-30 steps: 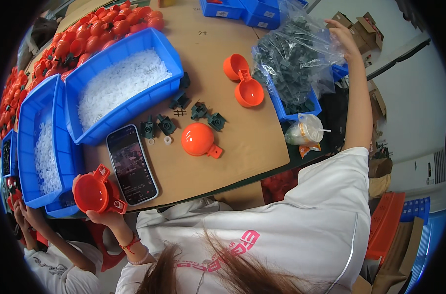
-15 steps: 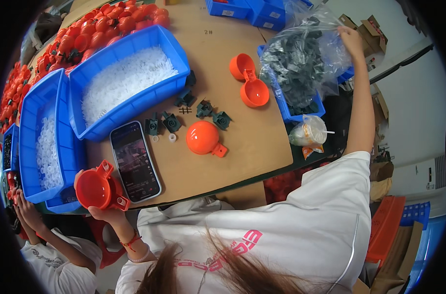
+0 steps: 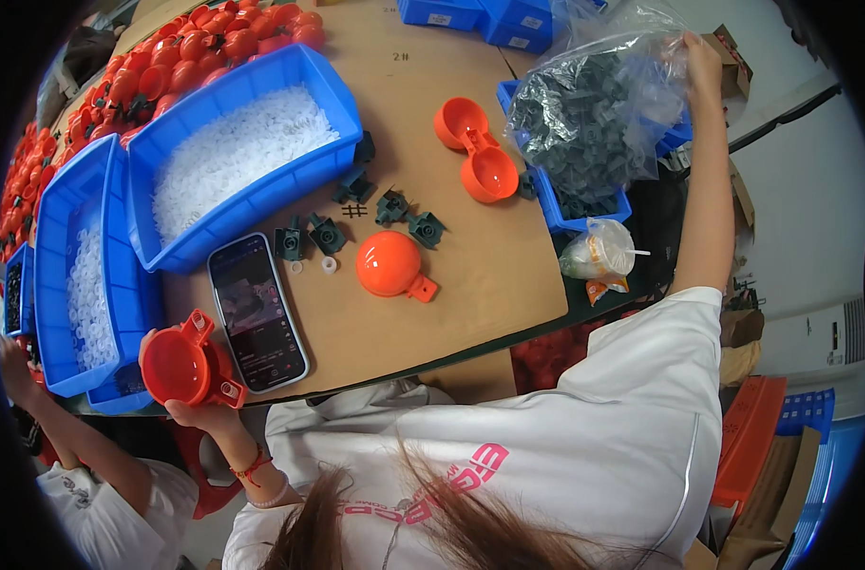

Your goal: Assembling small plastic components for a poultry watering system, including fitting bowls, valves, and springs together.

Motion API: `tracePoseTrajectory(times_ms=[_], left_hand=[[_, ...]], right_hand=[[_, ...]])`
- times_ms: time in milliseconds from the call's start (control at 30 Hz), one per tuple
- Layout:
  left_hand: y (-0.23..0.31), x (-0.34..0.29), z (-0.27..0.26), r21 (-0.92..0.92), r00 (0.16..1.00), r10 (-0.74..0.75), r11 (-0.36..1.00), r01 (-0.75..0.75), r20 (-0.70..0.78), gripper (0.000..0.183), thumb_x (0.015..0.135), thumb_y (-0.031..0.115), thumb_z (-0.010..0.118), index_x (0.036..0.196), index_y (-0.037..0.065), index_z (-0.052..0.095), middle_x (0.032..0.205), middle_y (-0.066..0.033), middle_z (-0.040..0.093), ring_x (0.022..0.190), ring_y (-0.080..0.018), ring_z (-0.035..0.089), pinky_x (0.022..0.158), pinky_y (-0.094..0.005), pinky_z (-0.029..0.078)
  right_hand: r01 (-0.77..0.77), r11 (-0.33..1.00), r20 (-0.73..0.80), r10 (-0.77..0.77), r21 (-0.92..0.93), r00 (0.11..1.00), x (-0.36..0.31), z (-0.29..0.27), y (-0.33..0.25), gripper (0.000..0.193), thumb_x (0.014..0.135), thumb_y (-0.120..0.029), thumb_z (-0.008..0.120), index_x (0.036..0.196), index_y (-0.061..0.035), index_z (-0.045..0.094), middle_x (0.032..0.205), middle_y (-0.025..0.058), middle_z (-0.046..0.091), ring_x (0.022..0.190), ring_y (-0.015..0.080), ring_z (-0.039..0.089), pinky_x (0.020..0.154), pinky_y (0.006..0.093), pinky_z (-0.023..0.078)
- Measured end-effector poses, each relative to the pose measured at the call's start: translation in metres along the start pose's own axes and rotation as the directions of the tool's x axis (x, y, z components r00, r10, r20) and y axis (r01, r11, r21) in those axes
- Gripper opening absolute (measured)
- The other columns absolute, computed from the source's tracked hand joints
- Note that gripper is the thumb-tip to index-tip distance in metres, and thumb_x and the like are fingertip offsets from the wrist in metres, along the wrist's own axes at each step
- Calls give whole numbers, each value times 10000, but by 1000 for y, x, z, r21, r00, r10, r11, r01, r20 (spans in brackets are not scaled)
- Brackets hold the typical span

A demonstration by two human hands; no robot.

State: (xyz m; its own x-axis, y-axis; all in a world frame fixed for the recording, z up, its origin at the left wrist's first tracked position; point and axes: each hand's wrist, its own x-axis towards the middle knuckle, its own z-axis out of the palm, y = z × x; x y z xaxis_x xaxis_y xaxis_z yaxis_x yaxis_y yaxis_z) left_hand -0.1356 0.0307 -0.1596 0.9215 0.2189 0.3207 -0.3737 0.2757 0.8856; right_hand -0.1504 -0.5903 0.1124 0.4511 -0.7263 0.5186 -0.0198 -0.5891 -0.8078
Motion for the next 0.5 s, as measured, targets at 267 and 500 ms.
tracePoseTrajectory(times_ms=[267, 500], left_hand=[[-1, 1, 2, -38, 1000, 22, 999, -21, 22, 820, 753, 627, 432, 1252, -15, 326, 1168, -169, 461, 1055, -282, 491, 862, -369, 437], [3, 0, 3, -39, 1000, -21, 999, 20, -13, 834, 740, 628, 451, 1254, -17, 325, 1179, -175, 456, 1063, -287, 490, 854, -363, 446]], right_hand=[[-43, 965, 92, 20, 259, 996, 57, -18, 19, 307, 865, -251, 495, 1003, 22, 524, 1008, 171, 576, 824, 263, 590, 696, 380, 491], [-167, 897, 245, 68, 410, 967, 64, 18, 0, 222, 835, -272, 504, 797, -59, 554, 676, 74, 587, 589, 195, 585, 516, 307, 496]])
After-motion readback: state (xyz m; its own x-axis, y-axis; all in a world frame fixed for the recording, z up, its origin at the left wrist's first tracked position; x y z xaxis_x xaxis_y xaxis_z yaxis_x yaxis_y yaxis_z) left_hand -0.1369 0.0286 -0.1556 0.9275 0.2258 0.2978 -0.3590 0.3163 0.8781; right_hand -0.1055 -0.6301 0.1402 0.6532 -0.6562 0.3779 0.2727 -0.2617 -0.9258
